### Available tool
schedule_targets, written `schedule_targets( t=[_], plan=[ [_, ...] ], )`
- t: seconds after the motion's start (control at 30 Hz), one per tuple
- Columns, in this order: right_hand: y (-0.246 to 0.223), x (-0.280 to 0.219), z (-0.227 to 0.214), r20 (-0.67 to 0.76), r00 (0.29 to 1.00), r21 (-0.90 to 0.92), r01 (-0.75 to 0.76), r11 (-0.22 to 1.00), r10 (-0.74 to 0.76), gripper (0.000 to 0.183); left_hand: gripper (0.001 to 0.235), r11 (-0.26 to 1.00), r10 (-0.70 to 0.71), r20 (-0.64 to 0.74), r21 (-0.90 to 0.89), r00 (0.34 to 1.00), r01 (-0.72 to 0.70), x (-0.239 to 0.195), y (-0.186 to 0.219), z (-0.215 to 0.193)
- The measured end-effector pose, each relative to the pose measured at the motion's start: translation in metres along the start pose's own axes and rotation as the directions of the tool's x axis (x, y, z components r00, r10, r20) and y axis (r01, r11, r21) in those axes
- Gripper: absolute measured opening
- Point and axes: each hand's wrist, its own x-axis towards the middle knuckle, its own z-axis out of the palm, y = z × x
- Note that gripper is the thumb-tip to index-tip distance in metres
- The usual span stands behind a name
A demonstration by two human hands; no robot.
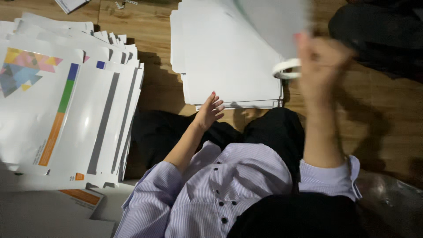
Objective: The person sits on the floor and repeatedly takes sheets of paper from a stack on the left, places them on a stack on the right, and secures them with clear tape. The person uses both hands to apply and smooth the tape along the edges of the paper.
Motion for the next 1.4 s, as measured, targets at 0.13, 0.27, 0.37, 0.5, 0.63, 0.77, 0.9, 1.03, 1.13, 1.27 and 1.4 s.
schedule_targets(
  t=[0.13, 0.27, 0.37, 0.5, 0.63, 0.77, 0.9, 1.03, 1.13, 1.27, 1.4],
  plan=[
    [0.018, 0.002, -0.031, -0.140, 0.907, 0.556, -0.260, 0.789, 0.398, 0.042, 0.107, 0.989, 0.079, -0.015, 0.128, 0.997, -0.076, -0.022, 0.027, 0.056],
    [0.028, 0.009, -0.013, 0.011, 0.533, 0.958, -0.249, 0.144, 0.846, 0.017, 0.048, 0.922, 0.278, 0.045, -0.292, 0.959, -0.254, -0.009, 0.058, 0.049],
    [0.033, -0.002, 0.020, 0.288, 0.389, 0.827, -0.562, -0.022, 0.875, 0.032, 0.035, 0.761, 0.560, -0.097, -0.334, 0.823, -0.557, -0.001, 0.092, 0.014],
    [0.039, -0.036, 0.084, 0.364, 0.518, 0.609, -0.761, 0.223, 0.774, 0.040, 0.033, 0.740, 0.607, -0.420, -0.009, 0.674, -0.672, -0.101, 0.150, -0.037],
    [0.058, -0.102, 0.132, 0.338, 0.732, 0.626, -0.644, 0.440, 0.592, 0.009, 0.024, 0.556, 0.805, -0.542, 0.542, 0.244, -0.630, -0.187, 0.180, -0.153],
    [0.054, -0.145, 0.138, 0.532, 0.589, 0.438, -0.807, 0.397, 0.608, 0.009, 0.072, 0.644, 0.695, -0.719, 0.627, -0.007, -0.439, -0.274, 0.159, -0.269],
    [0.059, -0.172, 0.150, 0.544, 0.593, 0.536, -0.790, 0.298, 0.594, 0.008, 0.029, 0.732, 0.415, -0.907, 0.381, -0.074, -0.565, -0.290, 0.133, -0.270],
    [0.030, -0.159, 0.136, 0.640, 0.413, 0.519, -0.854, 0.031, 0.648, 0.018, 0.043, 0.883, 0.361, -0.900, 0.414, -0.247, -0.219, -0.273, 0.108, -0.310],
    [0.007, -0.152, 0.126, 0.692, 0.417, 0.575, -0.812, -0.100, 0.589, 0.021, 0.077, 0.579, 0.680, -0.423, 0.811, -0.599, 0.083, -0.244, 0.101, -0.353],
    [-0.047, -0.127, 0.084, 0.786, 0.445, 0.554, -0.815, -0.170, 0.429, 0.012, 0.039, -0.153, 0.960, 0.142, 0.988, -0.241, -0.024, -0.215, 0.100, -0.144],
    [-0.090, -0.133, 0.056, 0.757, 0.496, 0.557, -0.830, -0.021, 0.425, 0.017, 0.014, 0.174, 0.954, 0.042, 0.728, 0.297, -0.663, -0.203, 0.061, 0.000]
  ],
)
